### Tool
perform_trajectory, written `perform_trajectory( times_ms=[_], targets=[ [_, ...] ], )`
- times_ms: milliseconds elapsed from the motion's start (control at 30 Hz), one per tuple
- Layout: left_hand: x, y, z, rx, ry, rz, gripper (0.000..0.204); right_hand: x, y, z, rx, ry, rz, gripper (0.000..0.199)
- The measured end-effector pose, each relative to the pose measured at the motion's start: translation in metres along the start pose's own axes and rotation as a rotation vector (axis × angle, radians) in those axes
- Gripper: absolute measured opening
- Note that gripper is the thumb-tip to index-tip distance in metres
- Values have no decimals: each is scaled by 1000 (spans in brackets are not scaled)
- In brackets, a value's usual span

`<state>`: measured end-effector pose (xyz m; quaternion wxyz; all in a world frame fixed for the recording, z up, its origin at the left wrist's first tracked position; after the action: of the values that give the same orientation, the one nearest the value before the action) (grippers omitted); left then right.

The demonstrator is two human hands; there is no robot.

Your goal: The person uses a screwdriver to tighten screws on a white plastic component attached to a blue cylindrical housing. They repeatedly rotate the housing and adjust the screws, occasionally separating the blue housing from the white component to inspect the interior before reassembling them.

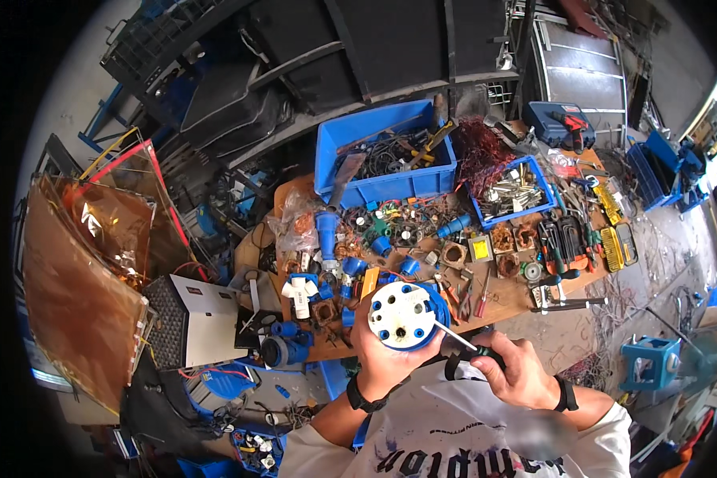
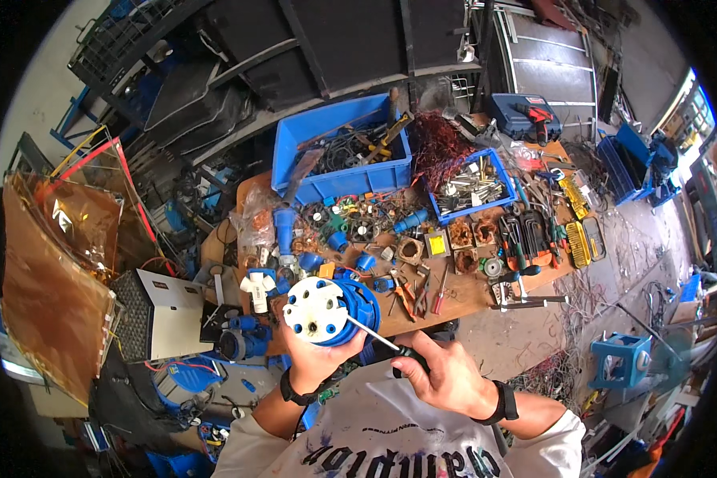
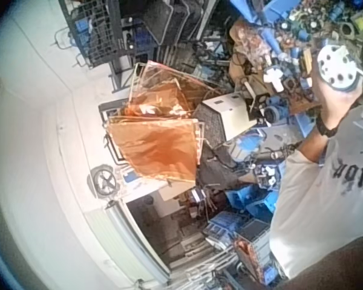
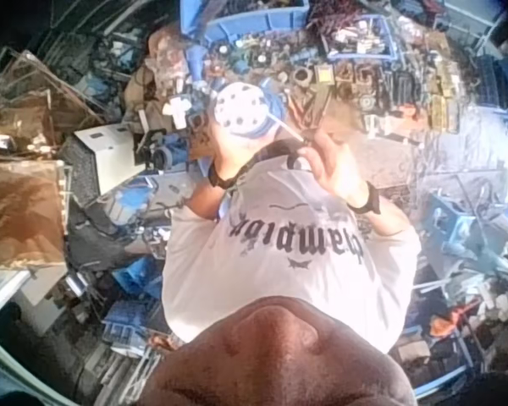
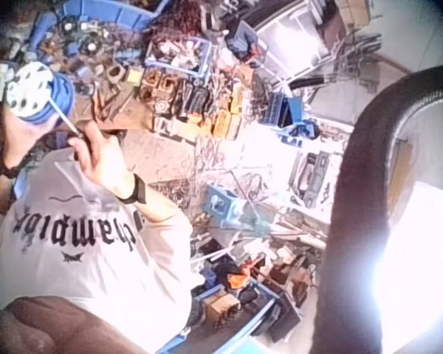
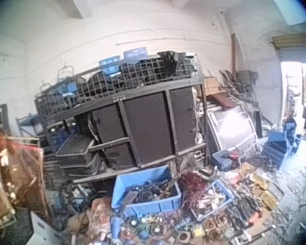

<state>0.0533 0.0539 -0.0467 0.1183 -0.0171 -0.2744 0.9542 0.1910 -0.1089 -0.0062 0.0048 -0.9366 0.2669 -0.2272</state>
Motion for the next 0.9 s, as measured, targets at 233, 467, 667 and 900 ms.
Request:
perform_trajectory(
  times_ms=[233,467,667,900],
  targets=[
    [-6,-5,18,0,14,-17,78,-4,4,6,-15,-54,24,26],
    [-4,2,13,31,-23,-4,79,-11,7,15,-11,-92,36,26],
    [-4,11,5,55,-14,-10,83,-21,12,35,5,-97,65,26],
    [-3,16,-10,112,-6,-13,86,-33,12,51,7,-179,103,27]
  ],
)
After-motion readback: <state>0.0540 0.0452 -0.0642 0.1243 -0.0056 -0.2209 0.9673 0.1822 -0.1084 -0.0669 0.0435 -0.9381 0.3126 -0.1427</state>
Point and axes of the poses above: each hand's wrist, its own y-axis away from the middle knuckle, its own x-axis out of the back of the hand, z = x × y, the point moved 6 cm from there along -y, towards the middle knuckle, and after that the axes turned 14 degrees about z, right-handed, at the moved point
